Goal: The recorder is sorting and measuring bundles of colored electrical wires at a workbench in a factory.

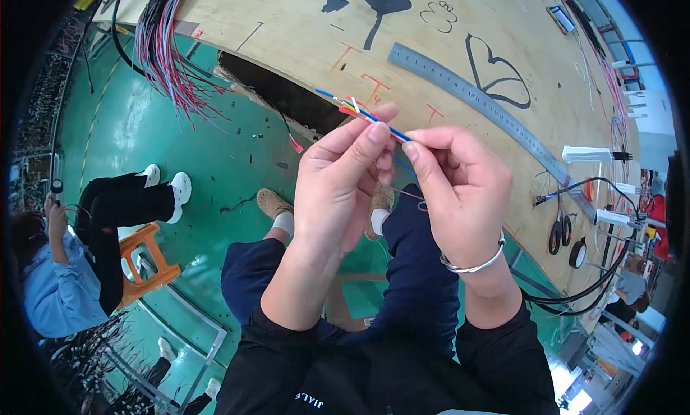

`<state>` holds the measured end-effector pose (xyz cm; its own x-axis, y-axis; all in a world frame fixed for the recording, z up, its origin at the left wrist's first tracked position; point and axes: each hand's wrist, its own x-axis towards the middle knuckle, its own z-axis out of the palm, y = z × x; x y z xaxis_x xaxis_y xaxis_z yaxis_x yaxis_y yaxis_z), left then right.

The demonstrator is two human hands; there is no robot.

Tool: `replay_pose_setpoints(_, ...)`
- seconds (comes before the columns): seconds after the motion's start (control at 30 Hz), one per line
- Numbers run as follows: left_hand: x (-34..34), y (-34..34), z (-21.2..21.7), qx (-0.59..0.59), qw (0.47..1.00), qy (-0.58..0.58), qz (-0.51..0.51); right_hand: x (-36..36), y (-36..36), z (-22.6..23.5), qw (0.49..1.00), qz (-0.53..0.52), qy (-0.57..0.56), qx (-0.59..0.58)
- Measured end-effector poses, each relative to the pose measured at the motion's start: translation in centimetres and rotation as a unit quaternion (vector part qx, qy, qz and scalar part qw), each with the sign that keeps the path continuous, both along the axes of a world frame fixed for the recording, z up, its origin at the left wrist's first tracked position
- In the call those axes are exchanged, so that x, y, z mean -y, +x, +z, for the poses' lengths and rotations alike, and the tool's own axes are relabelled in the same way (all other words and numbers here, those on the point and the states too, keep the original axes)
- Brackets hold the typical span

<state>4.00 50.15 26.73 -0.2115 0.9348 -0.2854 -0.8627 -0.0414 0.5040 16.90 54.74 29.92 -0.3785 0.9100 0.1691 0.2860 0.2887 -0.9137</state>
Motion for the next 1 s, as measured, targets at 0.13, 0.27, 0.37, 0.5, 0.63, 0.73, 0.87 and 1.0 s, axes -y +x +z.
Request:
replay_pose_setpoints(0.13,-0.1,0.2,0.2,-0.003,1.000,0.005,0.018,0.1,0.0,-0.2,1.000,-0.013,0.017,0.003)
replay_pose_setpoints(0.27,0.0,0.5,0.3,-0.025,0.999,0.002,0.032,0.3,0.0,-0.3,0.999,-0.017,0.032,0.006)
replay_pose_setpoints(0.37,0.0,0.6,0.1,-0.043,0.998,-0.013,0.043,0.2,-0.1,-0.4,0.998,-0.013,0.055,0.023)
replay_pose_setpoints(0.5,0.0,0.6,0.0,-0.062,0.996,-0.018,0.056,0.2,-0.4,-0.5,0.996,-0.013,0.084,0.040)
replay_pose_setpoints(0.63,0.2,1.0,-0.1,-0.056,0.996,-0.028,0.061,0.4,-0.5,-0.7,0.995,-0.019,0.092,0.035)
replay_pose_setpoints(0.73,0.4,1.1,-0.4,-0.071,0.994,-0.044,0.068,0.5,-0.8,-0.9,0.983,-0.014,0.167,0.073)
replay_pose_setpoints(0.87,0.6,1.1,-0.8,-0.083,0.988,-0.086,0.096,0.9,-1.5,-1.7,0.972,-0.010,0.215,0.089)
replay_pose_setpoints(1.0,0.9,0.5,-1.0,-0.016,0.992,-0.075,0.096,1.2,-2.0,-2.2,0.966,-0.012,0.238,0.098)
